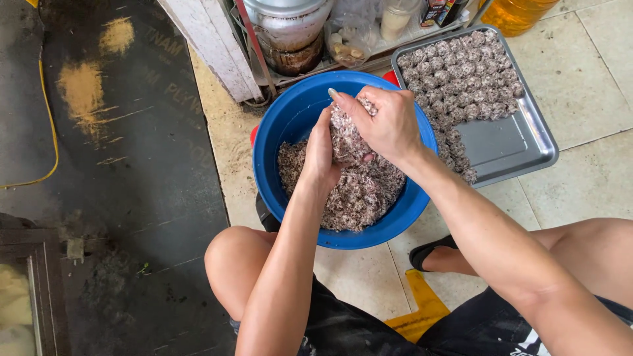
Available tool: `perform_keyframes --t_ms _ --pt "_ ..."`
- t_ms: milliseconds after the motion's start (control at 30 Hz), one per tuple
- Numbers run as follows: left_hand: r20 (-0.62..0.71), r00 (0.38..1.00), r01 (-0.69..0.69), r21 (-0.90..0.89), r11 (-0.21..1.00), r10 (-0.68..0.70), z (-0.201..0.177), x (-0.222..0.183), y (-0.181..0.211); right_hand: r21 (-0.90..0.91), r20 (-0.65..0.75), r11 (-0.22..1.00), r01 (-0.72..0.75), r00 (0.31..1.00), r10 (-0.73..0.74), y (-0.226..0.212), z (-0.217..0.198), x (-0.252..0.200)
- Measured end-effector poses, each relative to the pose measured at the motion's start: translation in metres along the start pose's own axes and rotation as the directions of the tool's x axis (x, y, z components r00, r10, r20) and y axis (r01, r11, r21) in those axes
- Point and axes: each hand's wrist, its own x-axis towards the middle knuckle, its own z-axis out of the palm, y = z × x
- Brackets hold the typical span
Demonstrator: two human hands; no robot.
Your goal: Manually form balls from a shredded coconut mixture and place them onto a metal tray.
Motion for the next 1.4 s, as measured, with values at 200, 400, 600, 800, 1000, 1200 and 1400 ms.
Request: perform_keyframes --t_ms 200,400,600,800,1000,1200,1400 --pt "-0.079 0.997 -0.006 0.000 1.000 0.006 -0.008 0.006 -0.001 0.289 0.033 0.954 -0.084 0.996 0.078 0.012 0.002 -0.004" --pt "-0.132 0.989 -0.083 -0.107 0.991 0.069 -0.011 0.000 0.008 0.822 0.556 -0.189 -0.537 0.682 0.475 0.062 -0.008 -0.010" --pt "-0.147 0.984 -0.121 -0.128 0.984 0.102 -0.015 0.003 0.010 0.809 0.545 -0.415 -0.417 0.268 0.794 0.007 -0.012 -0.005" --pt "-0.180 0.982 -0.079 -0.096 0.992 0.061 -0.015 0.004 0.009 0.793 0.565 -0.279 -0.542 0.483 0.669 0.068 0.012 -0.032" --pt "-0.150 0.987 -0.067 -0.039 0.997 0.060 -0.015 0.003 0.008 0.849 0.523 -0.175 -0.499 0.739 0.424 0.130 0.025 -0.060" --pt "-0.176 0.981 -0.099 -0.080 0.992 0.083 -0.019 0.004 0.009 0.792 0.515 -0.325 -0.517 0.280 0.810 -0.047 -0.029 0.016" --pt "-0.161 0.984 -0.087 -0.035 0.996 0.080 -0.017 0.000 0.010 0.805 0.537 -0.473 -0.358 0.778 0.325 0.140 0.041 -0.082"
